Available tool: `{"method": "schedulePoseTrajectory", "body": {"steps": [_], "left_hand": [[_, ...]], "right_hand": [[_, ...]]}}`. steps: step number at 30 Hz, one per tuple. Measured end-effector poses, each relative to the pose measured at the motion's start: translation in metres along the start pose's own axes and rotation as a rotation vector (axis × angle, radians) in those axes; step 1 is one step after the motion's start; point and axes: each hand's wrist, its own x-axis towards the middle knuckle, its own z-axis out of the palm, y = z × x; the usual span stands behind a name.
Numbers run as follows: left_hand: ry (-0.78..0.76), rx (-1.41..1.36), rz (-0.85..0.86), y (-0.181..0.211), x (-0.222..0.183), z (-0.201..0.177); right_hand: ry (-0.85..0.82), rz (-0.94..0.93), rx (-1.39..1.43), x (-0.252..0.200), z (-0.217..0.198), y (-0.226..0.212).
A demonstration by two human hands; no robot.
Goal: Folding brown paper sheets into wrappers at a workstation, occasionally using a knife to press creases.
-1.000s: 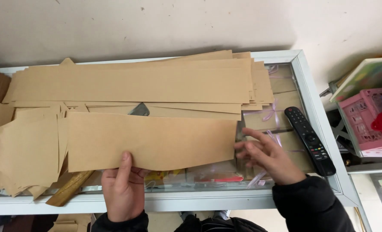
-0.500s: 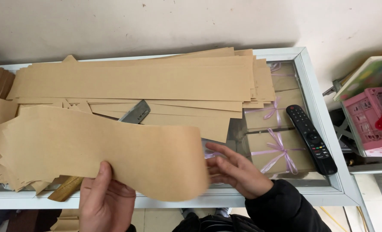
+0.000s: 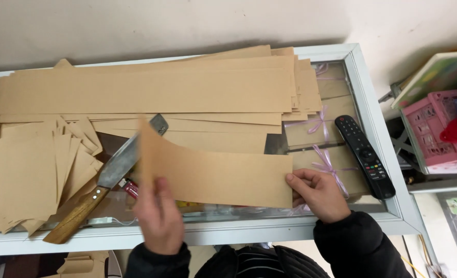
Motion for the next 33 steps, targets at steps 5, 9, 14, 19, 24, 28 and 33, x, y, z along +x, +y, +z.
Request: {"method": "schedulePoseTrajectory", "body": {"steps": [5, 9, 14, 19, 24, 28, 33], "left_hand": [[-0.455, 0.127, 0.618, 0.000, -0.025, 0.052], [-0.614, 0.569, 0.771, -0.002, -0.047, 0.076], [-0.594, 0.624, 0.766, -0.007, -0.054, 0.088], [-0.612, 0.583, 0.745, -0.008, -0.060, 0.094], [-0.610, 0.573, 0.732, -0.005, -0.060, 0.097], [-0.612, 0.571, 0.724, -0.007, -0.063, 0.100], [-0.609, 0.761, 0.716, -0.028, -0.051, 0.076]], "right_hand": [[0.086, 0.051, -0.147, 0.001, 0.008, -0.006], [0.070, 0.093, -0.071, 0.005, 0.009, -0.004], [0.076, 0.154, -0.088, 0.004, 0.011, -0.014], [0.042, 0.164, -0.092, 0.006, 0.009, -0.016], [0.051, 0.158, -0.154, 0.004, 0.011, -0.019], [0.038, 0.118, -0.170, 0.009, 0.007, -0.010], [0.030, 0.105, -0.170, 0.008, 0.005, -0.009]]}}
